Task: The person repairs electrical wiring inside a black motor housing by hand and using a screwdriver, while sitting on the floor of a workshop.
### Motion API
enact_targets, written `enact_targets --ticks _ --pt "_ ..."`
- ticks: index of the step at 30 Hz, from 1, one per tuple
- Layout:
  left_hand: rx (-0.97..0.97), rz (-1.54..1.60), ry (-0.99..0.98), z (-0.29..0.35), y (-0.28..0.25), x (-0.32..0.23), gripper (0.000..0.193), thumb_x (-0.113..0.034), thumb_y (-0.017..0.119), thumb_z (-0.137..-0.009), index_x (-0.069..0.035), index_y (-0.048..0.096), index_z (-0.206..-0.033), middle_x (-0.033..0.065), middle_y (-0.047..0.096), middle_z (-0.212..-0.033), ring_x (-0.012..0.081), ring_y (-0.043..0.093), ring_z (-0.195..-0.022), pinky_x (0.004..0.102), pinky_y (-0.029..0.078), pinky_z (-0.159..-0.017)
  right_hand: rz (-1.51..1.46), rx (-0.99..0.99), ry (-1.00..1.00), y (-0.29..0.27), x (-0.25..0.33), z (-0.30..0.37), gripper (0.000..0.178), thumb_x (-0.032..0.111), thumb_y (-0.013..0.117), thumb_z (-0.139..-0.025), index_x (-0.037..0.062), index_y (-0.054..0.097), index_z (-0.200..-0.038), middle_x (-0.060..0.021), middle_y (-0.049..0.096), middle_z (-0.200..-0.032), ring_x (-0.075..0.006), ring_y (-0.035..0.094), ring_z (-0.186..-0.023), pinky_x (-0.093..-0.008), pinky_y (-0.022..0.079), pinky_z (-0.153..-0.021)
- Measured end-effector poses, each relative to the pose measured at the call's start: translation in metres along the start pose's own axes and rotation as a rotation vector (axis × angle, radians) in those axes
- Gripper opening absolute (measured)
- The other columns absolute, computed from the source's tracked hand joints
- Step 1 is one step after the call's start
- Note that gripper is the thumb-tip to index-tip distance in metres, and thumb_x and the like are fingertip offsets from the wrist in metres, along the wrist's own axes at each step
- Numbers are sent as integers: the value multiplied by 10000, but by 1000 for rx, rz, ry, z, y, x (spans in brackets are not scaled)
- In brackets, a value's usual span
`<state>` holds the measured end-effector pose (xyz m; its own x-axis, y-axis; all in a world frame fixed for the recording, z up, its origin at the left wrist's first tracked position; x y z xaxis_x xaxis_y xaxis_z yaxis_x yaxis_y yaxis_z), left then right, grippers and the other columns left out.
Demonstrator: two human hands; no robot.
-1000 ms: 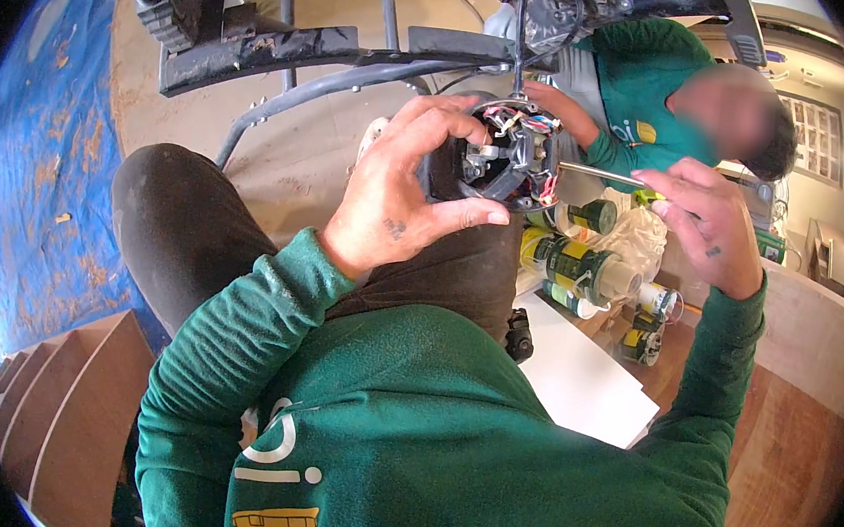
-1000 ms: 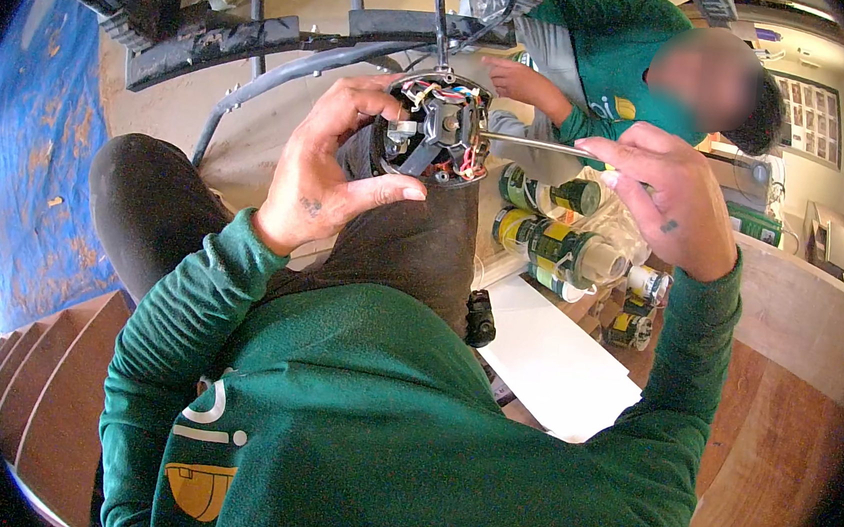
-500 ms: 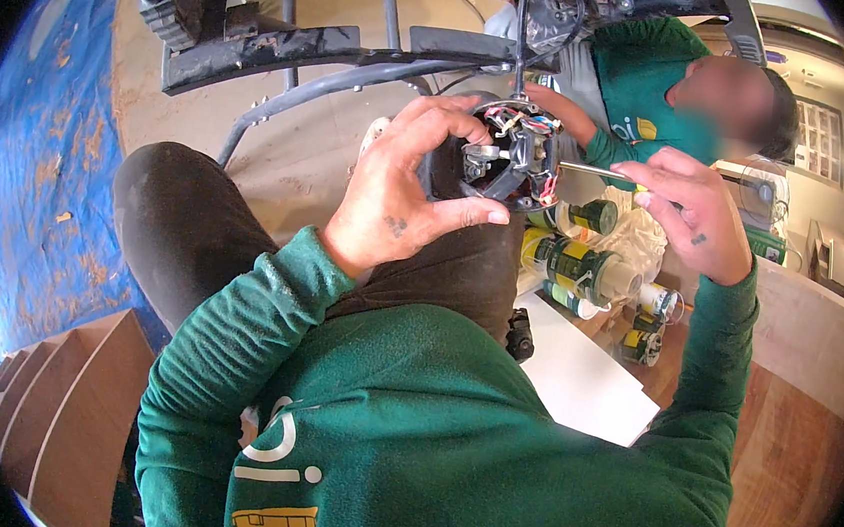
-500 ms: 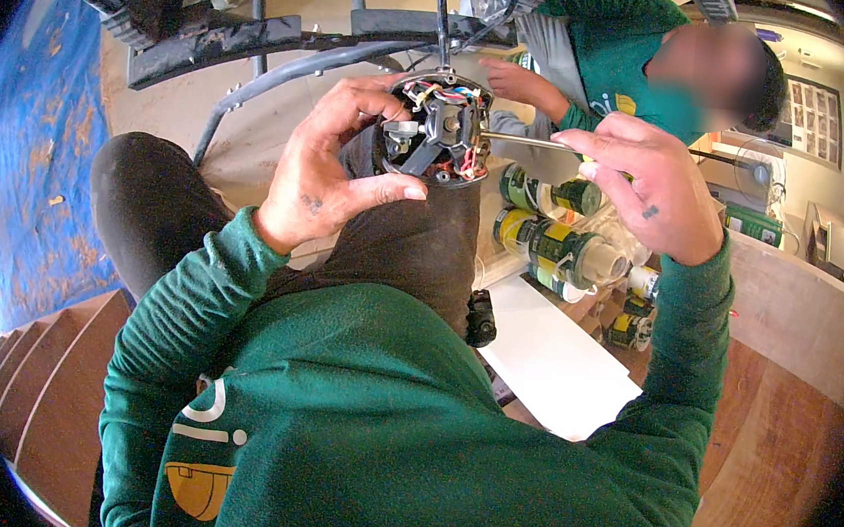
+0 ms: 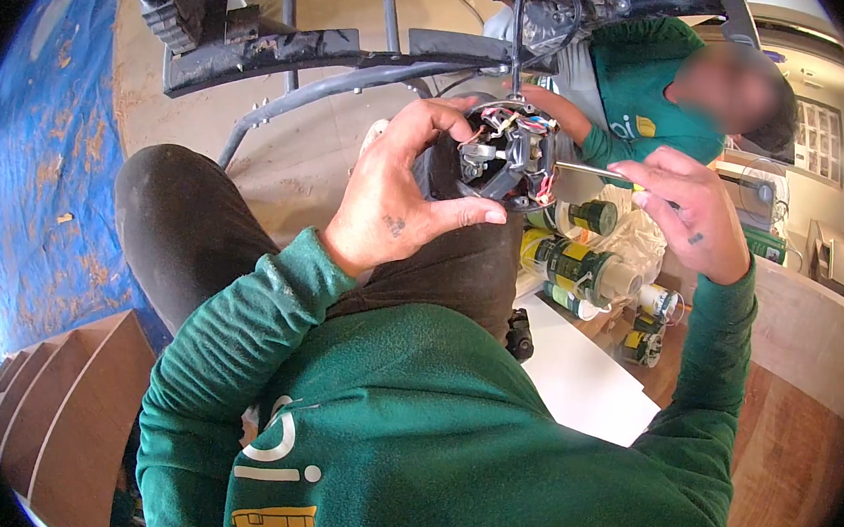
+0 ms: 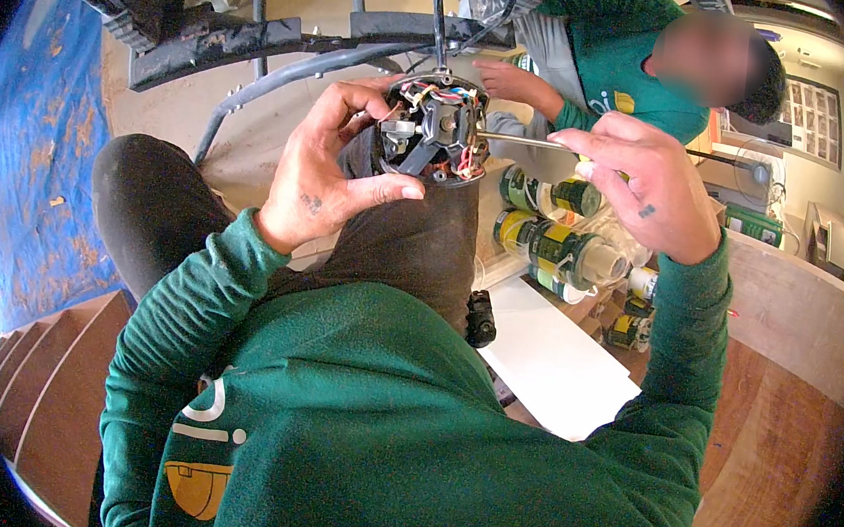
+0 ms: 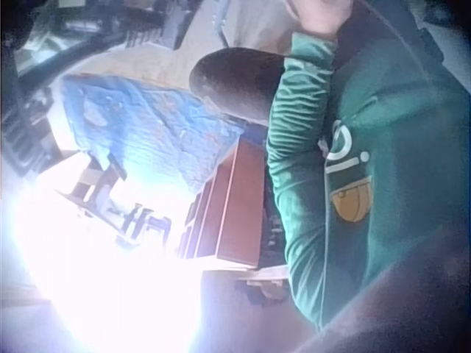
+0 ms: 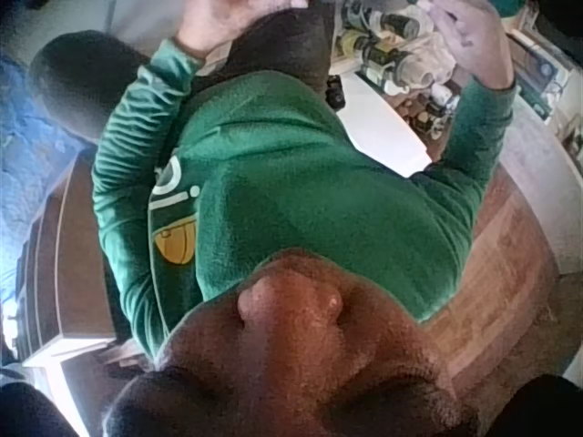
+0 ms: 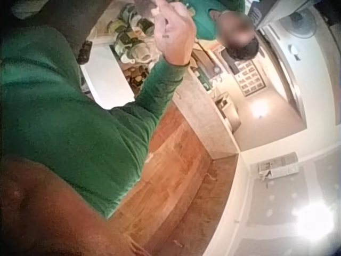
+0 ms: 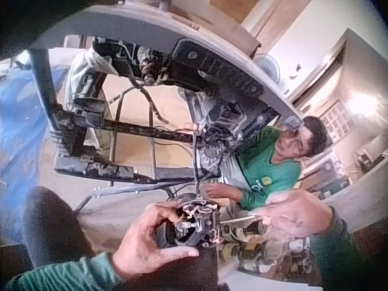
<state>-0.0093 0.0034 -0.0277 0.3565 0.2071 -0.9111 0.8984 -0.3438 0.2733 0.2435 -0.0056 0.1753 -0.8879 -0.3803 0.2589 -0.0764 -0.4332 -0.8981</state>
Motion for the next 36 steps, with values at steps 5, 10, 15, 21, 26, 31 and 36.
enact_targets --ticks 5,10,15,21,26,31,36 --pt "-6 -57 0 1 -1 3 741 -361 1060 -658 -69 592 -1152 223 705 -1403 392 678 -1321 487 519 -1098 -1 -8 4 0 0 1 437 -27 711 -884 23 752 -1317 -146 585 -886 -303 583 -774 -398 470 -713" --pt "2 -57 -57 3 -1 3 752 -372 1063 -646 -71 589 -1146 220 703 -1411 404 680 -1309 483 508 -1104 7 -10 15 1 -1 2 436 -27 709 -882 19 754 -1312 -144 586 -892 -301 582 -776 -395 472 -717" --pt "-12 -52 -31 4 -2 7 762 -383 1063 -642 -78 588 -1153 199 697 -1426 398 676 -1287 488 493 -1098 9 -23 39 0 1 3 423 -26 706 -882 16 760 -1300 -145 594 -906 -301 587 -783 -395 481 -723" --pt "5 -82 -78 6 -3 7 769 -395 1061 -643 -83 587 -1161 184 686 -1448 380 656 -1295 487 463 -1117 -1 -18 46 0 2 4 407 -21 703 -889 16 766 -1290 -144 598 -910 -303 592 -784 -397 491 -732" --pt "7 -67 -68 5 -2 6 765 -397 1057 -650 -82 589 -1167 190 683 -1449 385 656 -1301 489 467 -1116 26 -23 28 -4 4 5 403 -11 705 -895 18 767 -1292 -142 598 -907 -311 595 -780 -405 492 -729" --pt "11 -75 -30 4 -2 6 764 -399 1055 -653 -79 603 -1180 198 686 -1439 392 657 -1307 490 481 -1105 24 -17 15 -4 2 4 406 -10 708 -894 20 764 -1295 -144 598 -901 -314 596 -777 -405 490 -723" --pt "9 -72 -25 2 -1 5 741 -401 1051 -654 -76 622 -1163 197 694 -1425 391 666 -1296 482 489 -1089 25 -6 2 -2 1 2 420 -29 709 -888 21 758 -1302 -148 596 -897 -313 595 -778 -403 487 -722"
Point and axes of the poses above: each hand's wrist, its own z-axis away from the middle knuckle, its own y-axis out of the palm, x = y × z, the point moved 4 cm from there along -z, towards the middle knuckle
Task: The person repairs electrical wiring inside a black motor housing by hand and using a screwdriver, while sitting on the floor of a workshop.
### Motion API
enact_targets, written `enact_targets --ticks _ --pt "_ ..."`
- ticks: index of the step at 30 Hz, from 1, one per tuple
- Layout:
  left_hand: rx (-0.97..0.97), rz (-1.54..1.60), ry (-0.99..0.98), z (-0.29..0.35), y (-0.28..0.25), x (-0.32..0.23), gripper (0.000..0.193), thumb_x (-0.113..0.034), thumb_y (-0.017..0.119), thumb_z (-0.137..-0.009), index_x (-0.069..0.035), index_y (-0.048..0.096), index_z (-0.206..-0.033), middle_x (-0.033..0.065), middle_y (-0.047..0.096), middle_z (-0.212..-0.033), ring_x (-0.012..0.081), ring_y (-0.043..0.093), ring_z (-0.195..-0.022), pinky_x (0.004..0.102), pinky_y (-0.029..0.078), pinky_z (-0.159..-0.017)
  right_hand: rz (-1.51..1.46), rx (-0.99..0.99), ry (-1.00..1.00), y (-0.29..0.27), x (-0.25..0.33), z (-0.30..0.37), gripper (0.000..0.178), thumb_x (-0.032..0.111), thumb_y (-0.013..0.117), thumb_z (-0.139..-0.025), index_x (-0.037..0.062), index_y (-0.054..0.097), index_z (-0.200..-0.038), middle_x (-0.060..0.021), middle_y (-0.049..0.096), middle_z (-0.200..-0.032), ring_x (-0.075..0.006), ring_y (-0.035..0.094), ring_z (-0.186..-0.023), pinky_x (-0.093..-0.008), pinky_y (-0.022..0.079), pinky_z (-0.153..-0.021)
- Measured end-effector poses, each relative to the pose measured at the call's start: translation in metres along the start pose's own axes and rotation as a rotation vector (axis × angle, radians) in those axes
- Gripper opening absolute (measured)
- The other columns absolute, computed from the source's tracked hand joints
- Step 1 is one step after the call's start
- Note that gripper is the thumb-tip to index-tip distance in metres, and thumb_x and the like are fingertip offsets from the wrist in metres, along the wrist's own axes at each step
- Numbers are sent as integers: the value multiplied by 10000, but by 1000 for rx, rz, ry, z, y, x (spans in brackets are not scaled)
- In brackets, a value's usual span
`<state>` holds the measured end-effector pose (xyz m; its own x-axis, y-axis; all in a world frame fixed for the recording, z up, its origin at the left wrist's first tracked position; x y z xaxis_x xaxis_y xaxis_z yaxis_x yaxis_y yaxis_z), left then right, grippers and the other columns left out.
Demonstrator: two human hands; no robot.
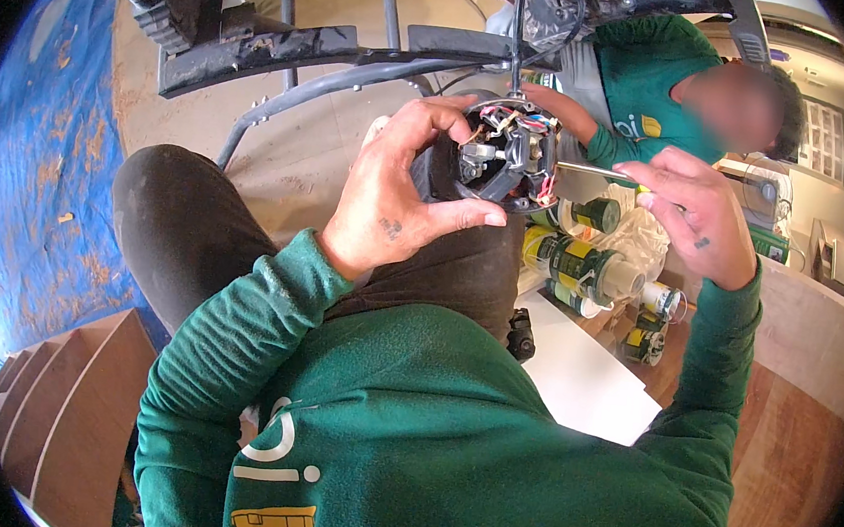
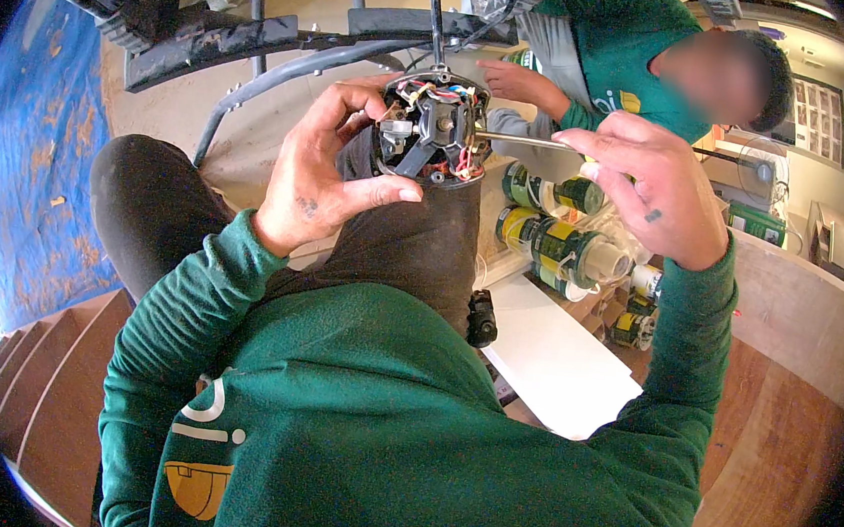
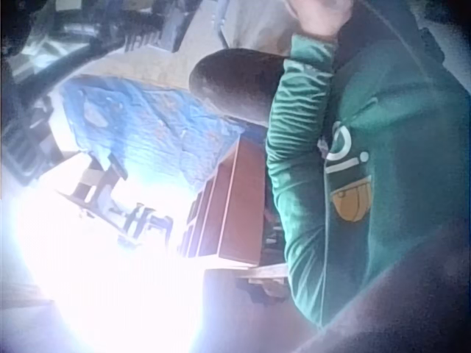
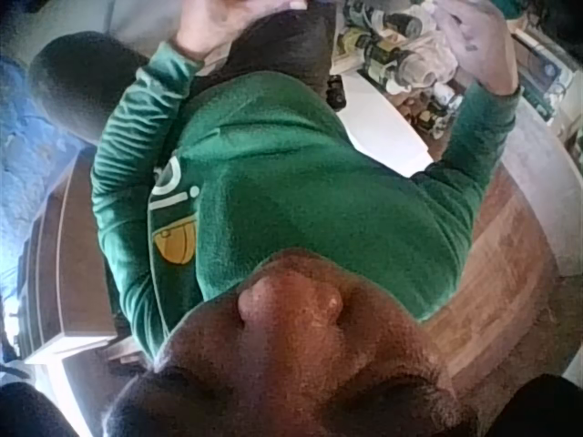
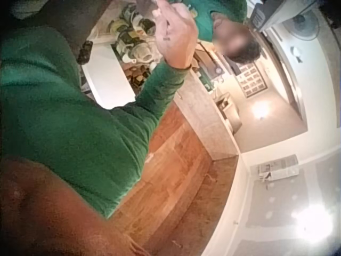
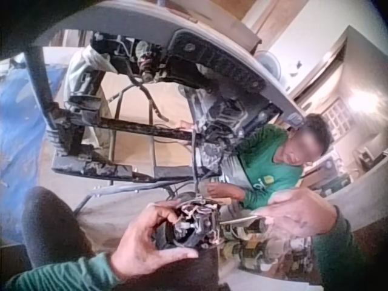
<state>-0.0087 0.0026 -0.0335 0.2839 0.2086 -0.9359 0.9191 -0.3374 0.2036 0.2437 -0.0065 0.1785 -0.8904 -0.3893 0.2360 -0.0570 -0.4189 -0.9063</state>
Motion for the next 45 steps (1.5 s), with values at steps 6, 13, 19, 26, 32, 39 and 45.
enact_targets --ticks 6,13,19,26,32,39,45 --pt "9 -37 -2 -1 -1 -3 730 -378 1054 -655 -70 627 -1161 193 694 -1428 383 675 -1291 470 496 -1090 -30 20 11 1 -3 -2 432 -41 708 -885 24 756 -1309 -144 605 -910 -310 590 -783 -395 482 -726" --pt "64 92 -48 2 5 -5 701 -199 1039 -744 -29 581 -1246 241 558 -1573 279 534 -1467 435 391 -1264 -46 53 49 1 -6 2 449 -35 676 -890 31 752 -1328 -152 609 -940 -311 598 -806 -389 494 -755" --pt "64 64 -23 1 4 -8 724 -233 1054 -716 -28 583 -1227 268 570 -1562 297 568 -1443 433 446 -1212 -2 84 107 2 -4 0 434 -10 667 -909 38 752 -1331 -148 625 -957 -312 624 -840 -378 509 -787" --pt "-23 -82 32 0 4 -17 774 -372 1063 -646 -47 608 -1180 249 657 -1485 339 646 -1350 448 491 -1145 -27 75 125 6 -13 4 431 -13 661 -905 34 756 -1323 -145 650 -986 -288 645 -859 -367 519 -806" --pt "-44 -135 40 1 3 -18 780 -416 1058 -632 -56 614 -1162 218 661 -1498 380 660 -1311 472 499 -1125 -5 81 127 5 -13 3 394 -19 684 -900 -7 755 -1288 -153 669 -998 -285 659 -878 -351 522 -820" --pt "-46 -87 14 1 5 -17 788 -398 1062 -642 -46 590 -1166 239 653 -1498 377 652 -1357 463 503 -1140 8 80 117 6 -15 3 431 16 669 -893 21 750 -1316 -170 648 -1004 -336 650 -896 -386 528 -834" --pt "-35 -16 6 -2 8 -13 762 -340 1065 -662 -31 593 -1173 247 652 -1501 319 618 -1414 444 471 -1187 -37 106 140 5 -19 3 427 17 669 -889 6 744 -1310 -193 665 -1018 -363 663 -941 -412 537 -894"
Point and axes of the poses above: each hand's wrist, its own z-axis away from the middle knuckle, its own y-axis out of the palm, x = y × z, the point moved 4 cm from there along -z, towards the middle knuckle
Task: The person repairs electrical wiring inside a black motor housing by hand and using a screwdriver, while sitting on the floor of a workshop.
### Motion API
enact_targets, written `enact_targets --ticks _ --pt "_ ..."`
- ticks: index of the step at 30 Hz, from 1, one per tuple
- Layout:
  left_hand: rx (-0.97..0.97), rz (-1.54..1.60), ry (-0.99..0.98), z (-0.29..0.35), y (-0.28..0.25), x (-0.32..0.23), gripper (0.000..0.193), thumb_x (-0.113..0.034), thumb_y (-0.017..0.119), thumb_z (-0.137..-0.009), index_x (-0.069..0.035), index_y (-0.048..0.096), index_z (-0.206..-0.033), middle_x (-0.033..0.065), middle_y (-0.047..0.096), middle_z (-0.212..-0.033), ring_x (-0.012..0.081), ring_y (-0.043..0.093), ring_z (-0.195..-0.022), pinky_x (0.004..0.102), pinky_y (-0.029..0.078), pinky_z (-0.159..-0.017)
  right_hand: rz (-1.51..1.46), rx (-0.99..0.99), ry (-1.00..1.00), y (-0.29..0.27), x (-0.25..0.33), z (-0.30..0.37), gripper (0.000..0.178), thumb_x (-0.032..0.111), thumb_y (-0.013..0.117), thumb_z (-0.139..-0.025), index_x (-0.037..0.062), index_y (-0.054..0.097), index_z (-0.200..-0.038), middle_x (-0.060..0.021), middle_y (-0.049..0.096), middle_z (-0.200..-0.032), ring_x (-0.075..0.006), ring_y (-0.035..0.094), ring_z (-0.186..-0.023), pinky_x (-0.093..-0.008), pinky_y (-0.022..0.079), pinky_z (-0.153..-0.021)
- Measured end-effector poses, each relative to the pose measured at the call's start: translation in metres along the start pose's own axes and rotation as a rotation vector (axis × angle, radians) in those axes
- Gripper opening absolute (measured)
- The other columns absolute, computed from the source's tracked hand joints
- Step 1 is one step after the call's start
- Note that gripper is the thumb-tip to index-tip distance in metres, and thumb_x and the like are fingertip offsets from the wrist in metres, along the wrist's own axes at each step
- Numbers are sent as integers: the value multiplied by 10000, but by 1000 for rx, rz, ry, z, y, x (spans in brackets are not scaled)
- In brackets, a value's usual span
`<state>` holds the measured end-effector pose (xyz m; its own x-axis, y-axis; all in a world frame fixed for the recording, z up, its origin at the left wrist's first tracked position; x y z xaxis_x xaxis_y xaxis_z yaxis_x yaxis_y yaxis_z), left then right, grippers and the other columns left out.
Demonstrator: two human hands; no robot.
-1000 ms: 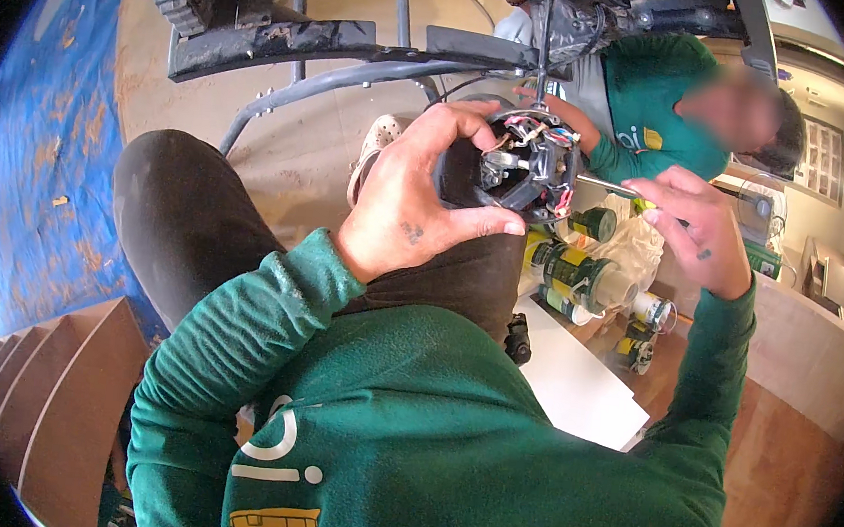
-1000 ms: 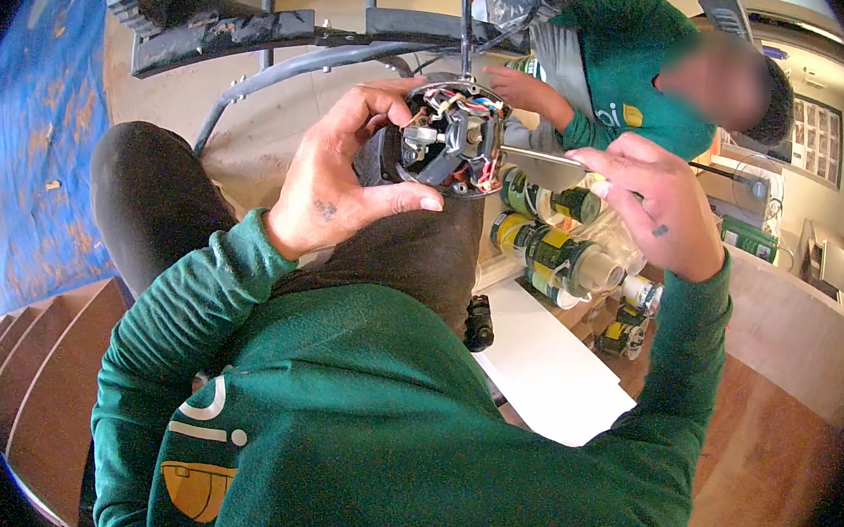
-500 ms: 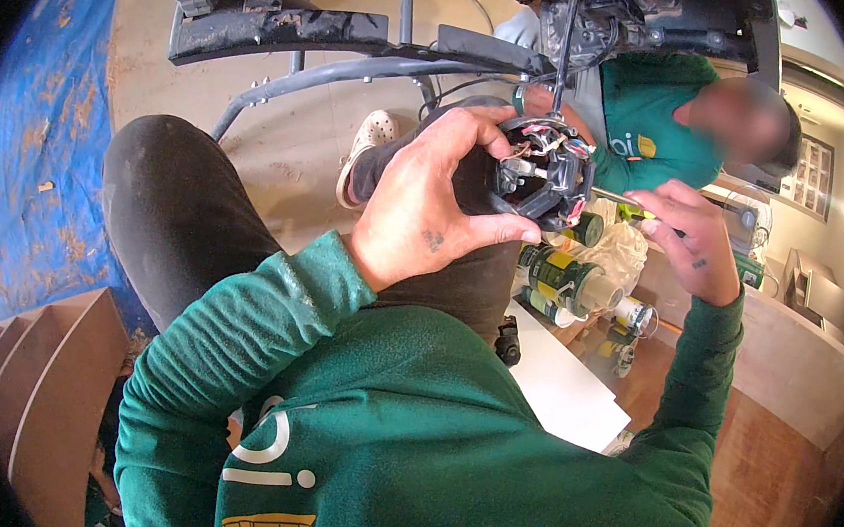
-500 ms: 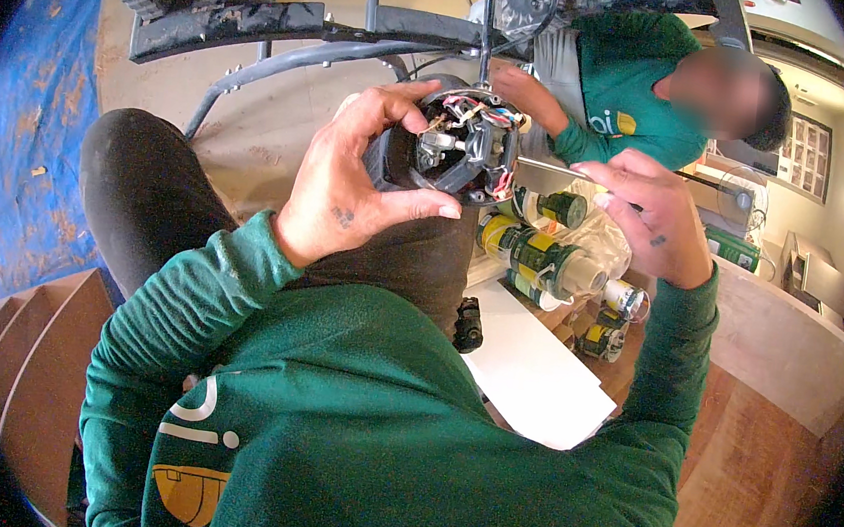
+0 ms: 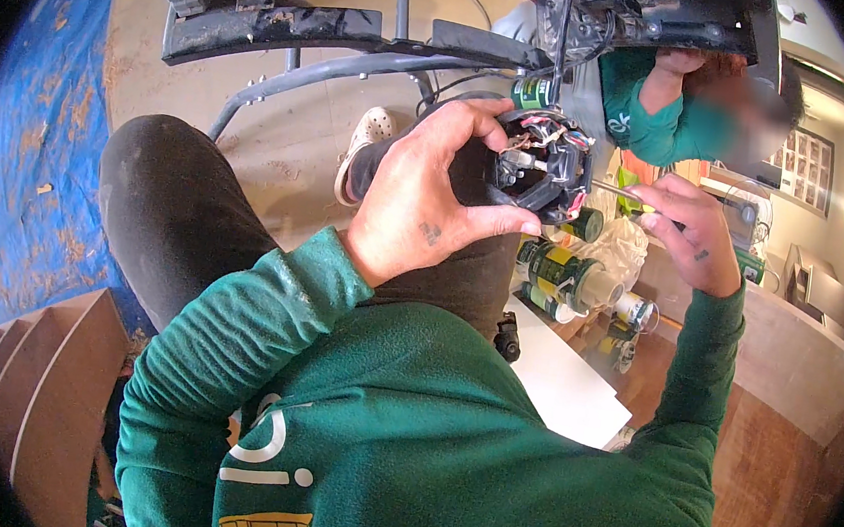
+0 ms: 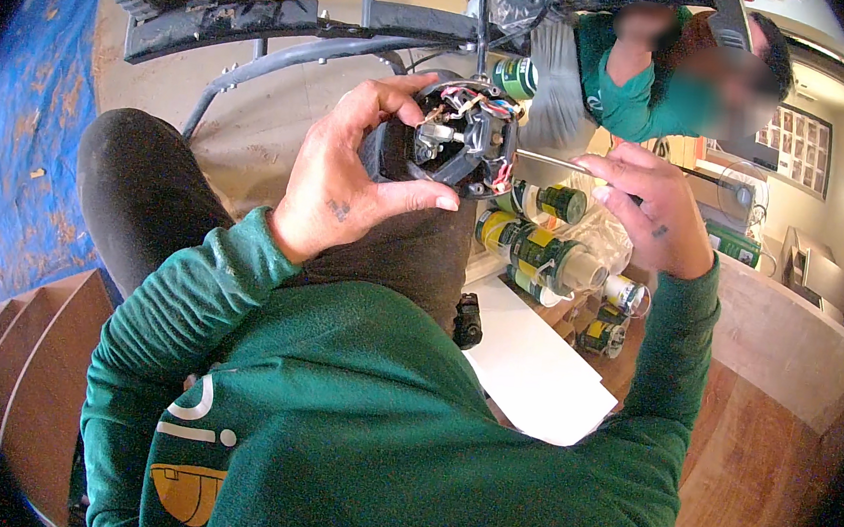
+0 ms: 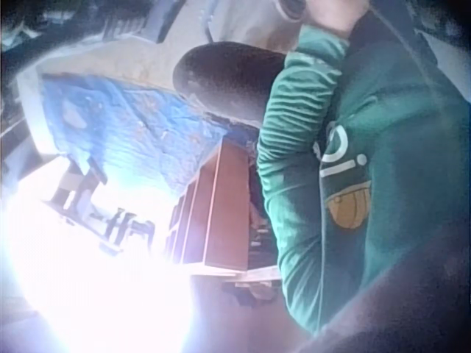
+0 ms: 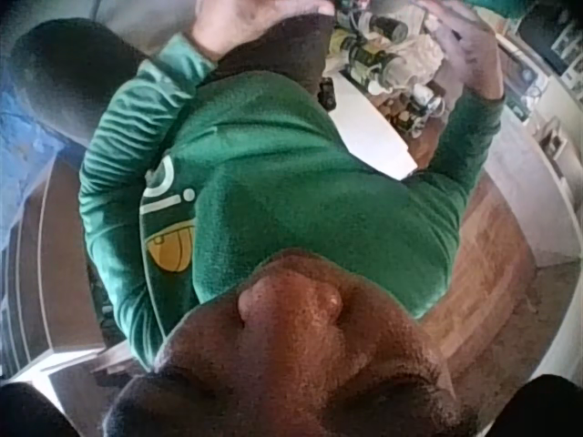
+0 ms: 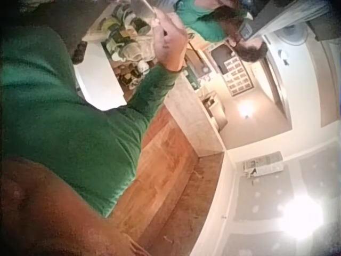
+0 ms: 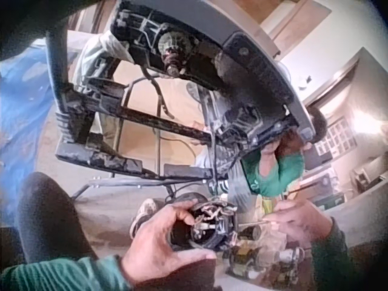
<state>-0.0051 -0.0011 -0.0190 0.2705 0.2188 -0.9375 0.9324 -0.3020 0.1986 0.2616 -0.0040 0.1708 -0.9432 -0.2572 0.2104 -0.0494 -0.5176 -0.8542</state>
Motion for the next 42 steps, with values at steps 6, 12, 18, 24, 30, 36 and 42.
enact_targets --ticks 6,12,18,24,30,36,42 --pt "2 57 -58 -9 0 2 705 -278 1062 -680 -23 624 -1170 223 661 -1510 268 612 -1400 428 451 -1206 -15 31 27 -3 -8 -2 433 9 674 -888 -4 741 -1315 -223 719 -1082 -381 689 -995 -417 538 -949" --pt "9 46 -86 -20 -4 9 682 -269 1040 -734 -17 638 -1225 168 681 -1486 236 631 -1343 419 465 -1189 -17 16 37 -7 -12 -5 419 37 681 -928 5 744 -1342 -239 744 -1096 -398 700 -1029 -423 532 -976" --pt "9 151 -113 -29 -8 19 648 -244 1015 -779 -35 635 -1261 158 665 -1499 215 632 -1316 440 471 -1171 -78 -6 65 -11 -4 -11 373 64 656 -992 -8 729 -1351 -226 745 -1079 -359 688 -977 -414 534 -946" --pt "21 188 -98 -30 -10 19 628 -201 1005 -793 -35 630 -1270 105 682 -1405 199 637 -1287 425 476 -1171 -66 22 81 -14 -1 -14 362 68 642 -1009 -27 721 -1349 -206 729 -1046 -310 689 -944 -381 538 -899" --pt "13 234 -106 -30 -10 22 643 -174 1007 -786 -26 633 -1287 71 678 -1333 186 638 -1268 408 491 -1164 -88 29 125 -14 -4 -11 367 77 645 -1011 -17 722 -1357 -217 760 -1084 -337 706 -991 -402 537 -964" --pt "6 272 -125 -29 -10 23 664 -174 1013 -780 -20 635 -1303 75 675 -1349 191 643 -1262 402 499 -1154 -78 24 122 -13 -7 -8 375 96 658 -1005 3 730 -1361 -238 779 -1195 -395 723 -1167 -462 486 -1138" --pt "7 210 -105 -29 -12 22 682 -238 1031 -753 -24 643 -1271 100 691 -1360 206 655 -1255 411 502 -1147 -30 6 105 -15 -8 -5 383 96 663 -997 10 731 -1364 -239 775 -1215 -402 718 -1196 -471 482 -1152"
Point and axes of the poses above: each hand's wrist, its own z-axis away from the middle knuckle, its own y-axis out of the palm, x = y × z, the point moved 4 cm from there along -z, towards the middle knuckle
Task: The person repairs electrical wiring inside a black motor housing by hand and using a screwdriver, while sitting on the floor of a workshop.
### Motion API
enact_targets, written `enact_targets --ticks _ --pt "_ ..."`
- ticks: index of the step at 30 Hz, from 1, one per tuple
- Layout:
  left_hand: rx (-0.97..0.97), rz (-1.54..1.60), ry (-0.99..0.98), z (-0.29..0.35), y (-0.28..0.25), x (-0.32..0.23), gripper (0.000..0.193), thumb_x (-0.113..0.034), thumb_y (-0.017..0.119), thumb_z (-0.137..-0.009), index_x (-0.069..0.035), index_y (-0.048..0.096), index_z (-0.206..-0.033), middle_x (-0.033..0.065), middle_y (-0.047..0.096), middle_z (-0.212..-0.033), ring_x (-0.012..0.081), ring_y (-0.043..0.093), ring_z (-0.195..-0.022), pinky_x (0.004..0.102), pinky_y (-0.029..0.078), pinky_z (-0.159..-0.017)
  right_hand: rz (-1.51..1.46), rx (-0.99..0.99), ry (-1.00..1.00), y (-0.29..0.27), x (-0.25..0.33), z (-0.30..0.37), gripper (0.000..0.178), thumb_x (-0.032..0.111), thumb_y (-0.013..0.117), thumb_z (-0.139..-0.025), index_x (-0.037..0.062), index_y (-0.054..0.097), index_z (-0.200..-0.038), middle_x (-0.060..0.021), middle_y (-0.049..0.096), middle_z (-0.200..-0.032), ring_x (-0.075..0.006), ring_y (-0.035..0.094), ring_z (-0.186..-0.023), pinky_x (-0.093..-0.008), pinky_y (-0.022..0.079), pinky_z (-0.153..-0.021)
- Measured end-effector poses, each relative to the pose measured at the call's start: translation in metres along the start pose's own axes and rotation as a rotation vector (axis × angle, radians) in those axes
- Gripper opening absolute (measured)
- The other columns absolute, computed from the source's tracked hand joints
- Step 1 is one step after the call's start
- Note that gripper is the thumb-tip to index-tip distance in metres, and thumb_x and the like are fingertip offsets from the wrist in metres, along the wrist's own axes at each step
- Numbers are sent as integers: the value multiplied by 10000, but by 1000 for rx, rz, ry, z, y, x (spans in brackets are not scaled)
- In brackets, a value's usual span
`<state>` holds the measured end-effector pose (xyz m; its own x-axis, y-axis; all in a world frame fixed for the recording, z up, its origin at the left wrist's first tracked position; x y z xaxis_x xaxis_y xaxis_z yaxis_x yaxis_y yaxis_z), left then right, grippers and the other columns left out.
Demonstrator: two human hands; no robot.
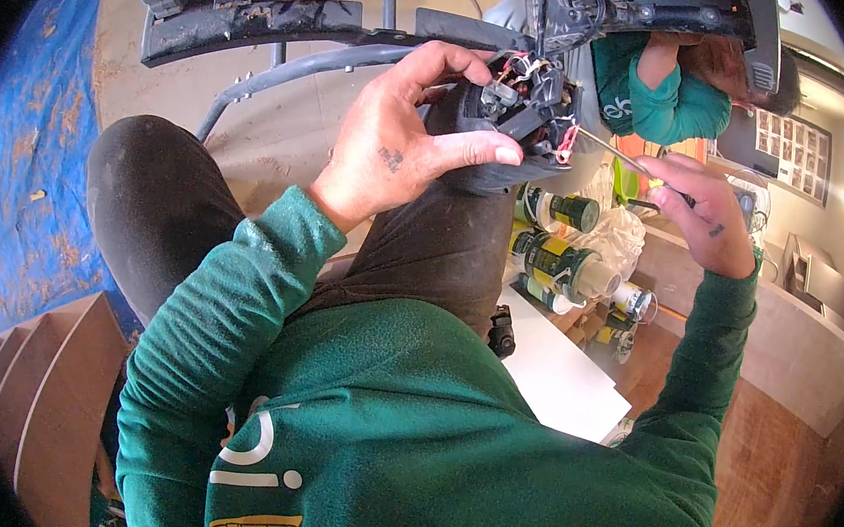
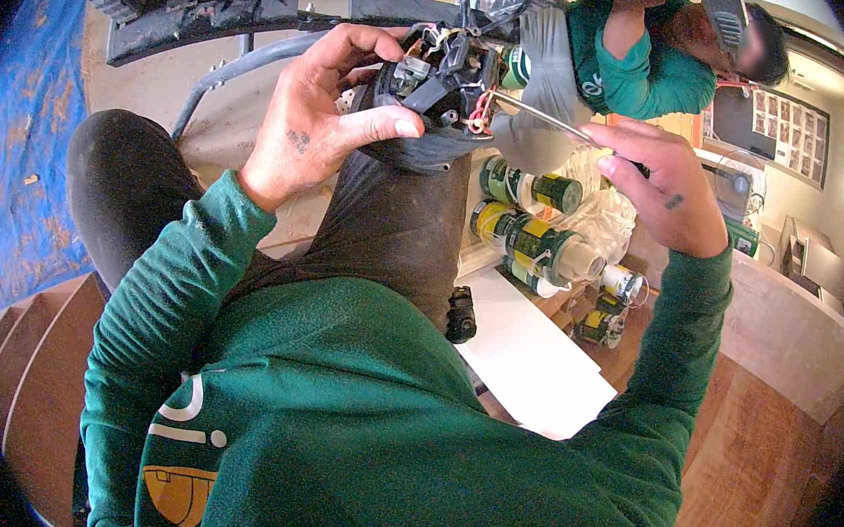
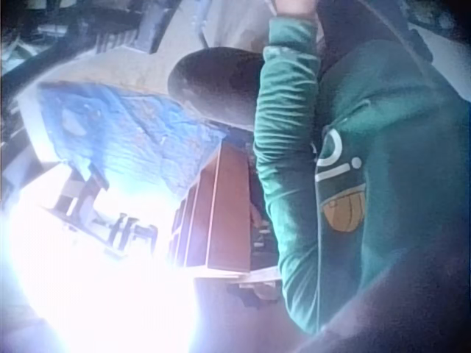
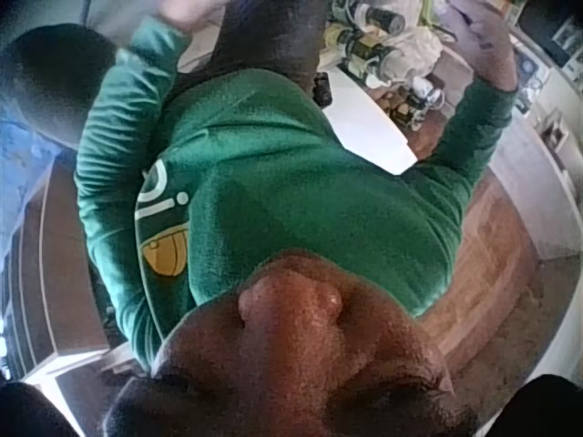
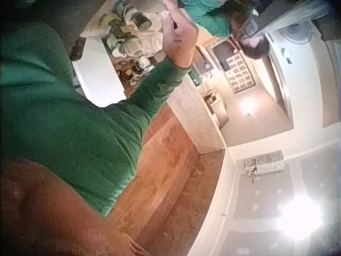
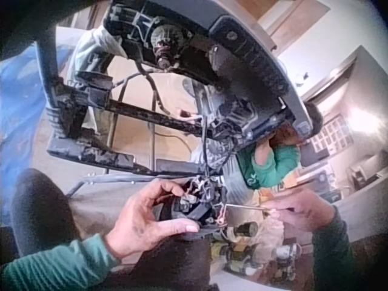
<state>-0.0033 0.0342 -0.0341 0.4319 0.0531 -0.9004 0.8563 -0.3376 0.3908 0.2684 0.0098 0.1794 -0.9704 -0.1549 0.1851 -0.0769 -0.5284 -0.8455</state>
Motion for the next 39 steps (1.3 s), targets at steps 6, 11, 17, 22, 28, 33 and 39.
enact_targets --ticks 6,11,17,22,28,33,39 --pt "4 -97 55 4 -2 -2 718 -360 1049 -710 -33 654 -1213 146 721 -1388 230 692 -1211 397 542 -1071 27 38 -39 -7 11 -1 385 81 665 -982 10 732 -1354 -244 756 -1166 -396 718 -1090 -445 516 -1073" --pt "63 -91 27 6 -4 -2 747 -287 1050 -710 -48 621 -1273 148 642 -1484 249 616 -1353 460 477 -1177 20 17 -81 -7 17 2 371 49 659 -962 -8 729 -1322 -220 677 -984 -375 656 -896 -418 524 -872" --pt "71 -57 45 9 -2 -4 724 -303 1046 -720 -44 611 -1239 156 657 -1466 259 625 -1343 461 485 -1181 18 -19 -140 -2 15 7 388 26 652 -942 -1 734 -1320 -196 613 -891 -349 616 -805 -408 503 -766" --pt "91 -110 95 12 -2 -3 736 -354 1045 -718 -45 593 -1209 157 677 -1429 272 646 -1322 445 500 -1168 26 -40 -150 0 13 15 388 16 659 -942 16 743 -1321 -177 613 -891 -323 601 -781 -398 496 -739" --pt "91 -60 36 20 -3 0 781 -339 1044 -720 -39 541 -1237 176 631 -1483 274 600 -1392 456 465 -1214 -55 -40 -95 9 20 24 368 19 675 -957 30 754 -1317 -176 647 -920 -306 627 -805 -397 518 -770" --pt "128 53 22 20 2 -4 815 -220 1013 -780 -40 494 -1382 180 527 -1588 296 524 -1474 474 378 -1283 -108 -153 -111 23 3 41 335 40 676 -981 10 749 -1306 -176 690 -962 -311 647 -829 -402 527 -781" --pt "174 80 -62 25 1 -12 1009 -89 941 -831 -30 353 -1649 154 457 -1633 295 435 -1544 471 299 -1325 -262 -248 -37 44 -15 59 290 97 677 -1030 -2 741 -1295 -185 735 -1052 -334 700 -937 -399 553 -848"
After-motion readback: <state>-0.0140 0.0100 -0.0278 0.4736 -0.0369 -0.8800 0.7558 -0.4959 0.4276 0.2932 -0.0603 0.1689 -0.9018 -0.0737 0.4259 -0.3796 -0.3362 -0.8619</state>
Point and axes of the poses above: each hand's wrist, its own z-axis away from the middle knuckle, its own y-axis out of the palm, x = y × z, the point moved 4 cm from there along -z, towards the middle knuckle
